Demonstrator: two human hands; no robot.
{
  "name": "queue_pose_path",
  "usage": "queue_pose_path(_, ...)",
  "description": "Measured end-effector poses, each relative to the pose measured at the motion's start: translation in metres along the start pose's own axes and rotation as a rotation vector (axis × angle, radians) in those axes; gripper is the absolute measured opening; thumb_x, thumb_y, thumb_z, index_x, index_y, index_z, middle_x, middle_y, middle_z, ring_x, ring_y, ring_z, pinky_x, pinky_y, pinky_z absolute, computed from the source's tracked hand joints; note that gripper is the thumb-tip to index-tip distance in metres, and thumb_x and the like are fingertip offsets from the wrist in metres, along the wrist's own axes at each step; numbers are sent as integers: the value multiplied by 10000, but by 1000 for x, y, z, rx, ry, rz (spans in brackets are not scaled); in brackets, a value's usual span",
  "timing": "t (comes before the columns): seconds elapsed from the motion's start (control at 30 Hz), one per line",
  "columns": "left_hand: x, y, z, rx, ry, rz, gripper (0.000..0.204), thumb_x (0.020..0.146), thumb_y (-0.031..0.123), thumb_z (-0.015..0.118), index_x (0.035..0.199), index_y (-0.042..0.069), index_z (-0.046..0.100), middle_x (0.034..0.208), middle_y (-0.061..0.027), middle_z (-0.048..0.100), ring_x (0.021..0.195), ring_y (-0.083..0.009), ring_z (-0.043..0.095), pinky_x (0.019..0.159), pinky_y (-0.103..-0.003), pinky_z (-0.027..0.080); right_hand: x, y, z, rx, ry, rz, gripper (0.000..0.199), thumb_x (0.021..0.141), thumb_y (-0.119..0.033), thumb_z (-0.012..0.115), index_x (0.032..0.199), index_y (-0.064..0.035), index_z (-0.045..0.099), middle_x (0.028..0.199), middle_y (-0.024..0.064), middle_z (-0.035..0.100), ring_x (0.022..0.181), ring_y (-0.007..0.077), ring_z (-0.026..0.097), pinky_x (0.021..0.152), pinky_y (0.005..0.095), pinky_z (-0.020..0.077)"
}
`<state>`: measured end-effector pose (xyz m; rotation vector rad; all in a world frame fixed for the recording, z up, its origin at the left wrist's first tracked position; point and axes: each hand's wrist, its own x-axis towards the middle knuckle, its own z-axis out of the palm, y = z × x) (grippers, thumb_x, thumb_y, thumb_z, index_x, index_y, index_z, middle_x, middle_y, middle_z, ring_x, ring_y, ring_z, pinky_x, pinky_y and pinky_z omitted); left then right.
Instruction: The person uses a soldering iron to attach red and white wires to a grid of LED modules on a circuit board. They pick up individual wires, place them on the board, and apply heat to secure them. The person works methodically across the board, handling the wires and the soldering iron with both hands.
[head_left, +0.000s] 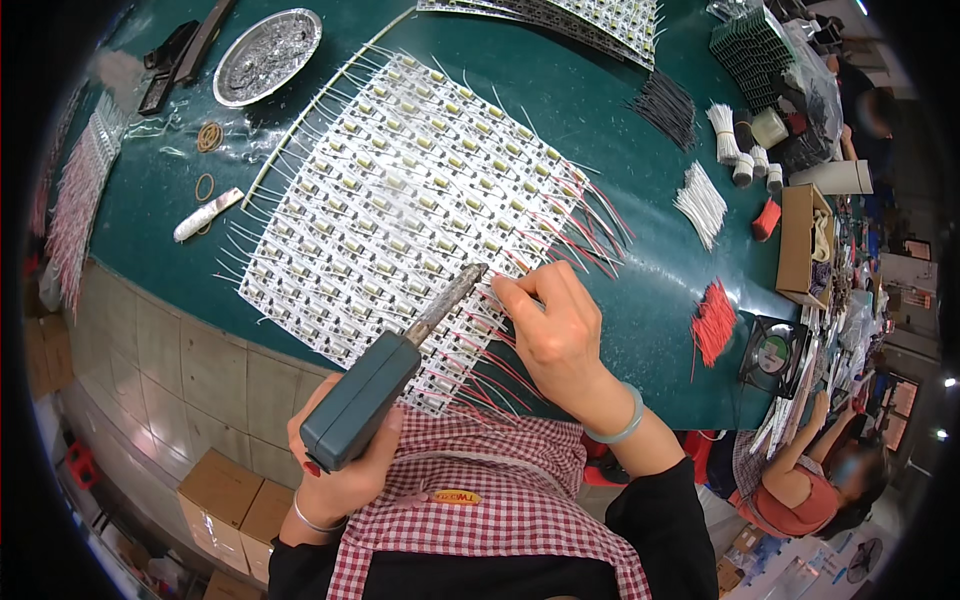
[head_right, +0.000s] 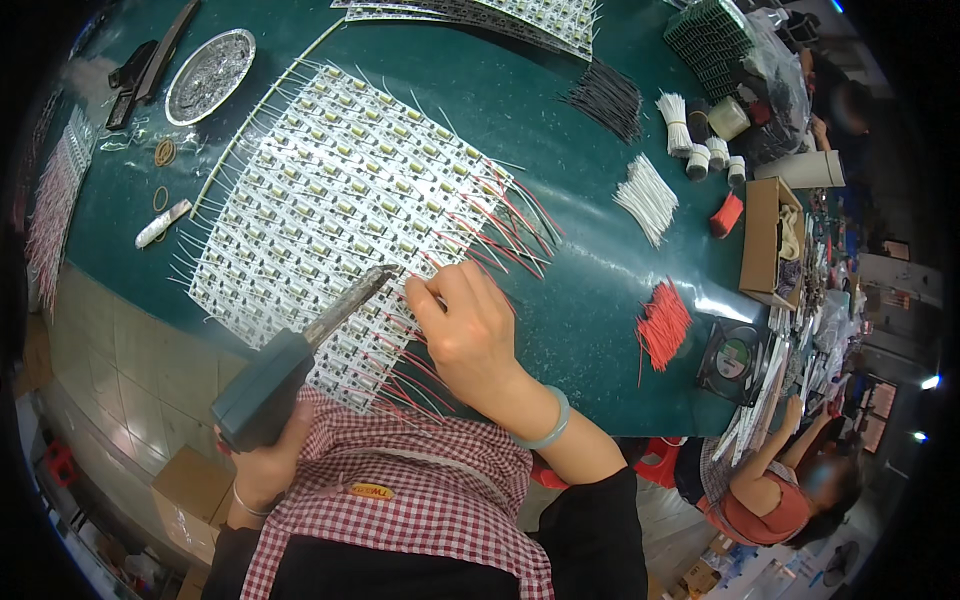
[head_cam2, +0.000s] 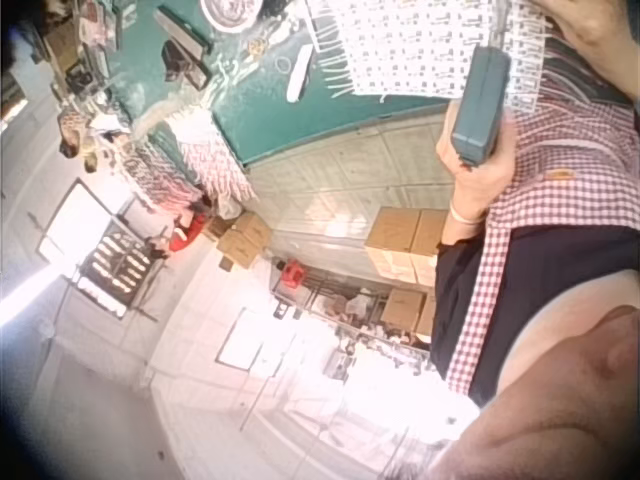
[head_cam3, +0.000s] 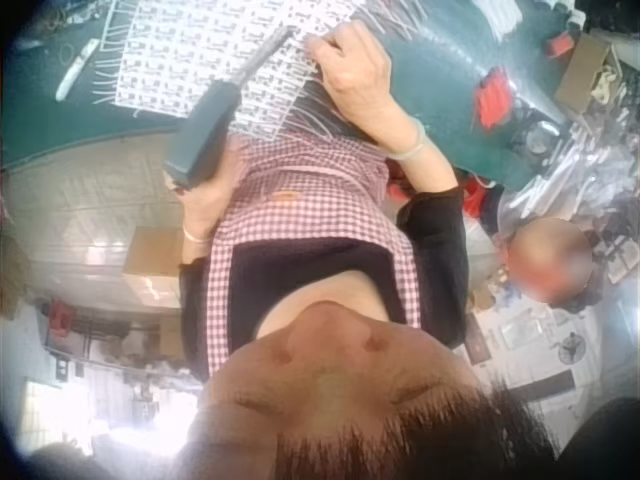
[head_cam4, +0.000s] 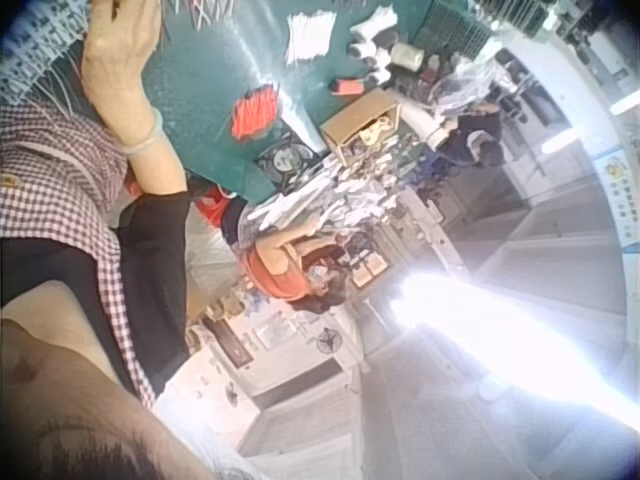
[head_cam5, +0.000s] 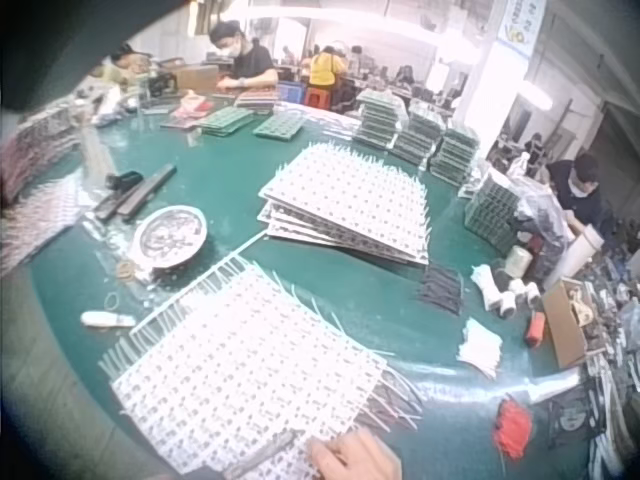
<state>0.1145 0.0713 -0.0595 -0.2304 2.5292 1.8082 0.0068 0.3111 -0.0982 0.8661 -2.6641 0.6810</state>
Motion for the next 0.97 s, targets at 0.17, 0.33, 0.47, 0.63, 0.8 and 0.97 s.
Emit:
queue_pose_path(0.17,-3,-3,-1,-32,1,-17,210,836,-10,772,1040,-51,744,975,-145,713,793,-213,704,696,-308,556,-1,1,2,0,24,3,282,736,-19,716,1018,-4,723,857,64,579,782,247,587,667,363,483)
queue_pose_path(0.33,-6,-1,-2,-33,18,-31,226,824,-11,780,1045,-48,747,987,-147,716,817,-220,708,716,-314,562,-1,-6,1,-13,90,-14,292,726,-11,728,1018,-13,729,839,55,584,780,249,581,677,369,462)
queue_pose_path(0.47,-10,-5,-7,-1,1,-21,241,822,-14,783,1057,-48,742,1005,-150,718,837,-222,710,729,-315,563,-6,-12,0,25,72,0,289,727,0,728,1016,-19,733,823,54,578,776,246,580,672,369,452)
queue_pose_path(0.63,-13,-9,-8,-13,-8,-1,248,825,-19,778,1067,-50,735,1008,-149,721,841,-226,711,739,-326,566,-9,-16,2,69,54,28,284,746,80,757,1010,-26,751,794,73,558,725,254,565,618,379,456)
queue_pose_path(0.8,-14,-8,-9,16,-14,19,244,821,-22,779,1059,-51,731,1015,-161,726,849,-239,717,742,-330,566,-10,-17,3,70,44,27,289,743,83,757,1010,-28,754,789,74,553,715,250,562,607,376,456)
queue_pose_path(0.97,-16,-9,-10,32,-28,-13,249,818,-21,782,1060,-51,731,1026,-172,730,851,-254,722,747,-333,568,-11,-17,3,55,23,32,318,739,77,763,1036,-37,761,797,78,565,726,257,568,608,380,458)
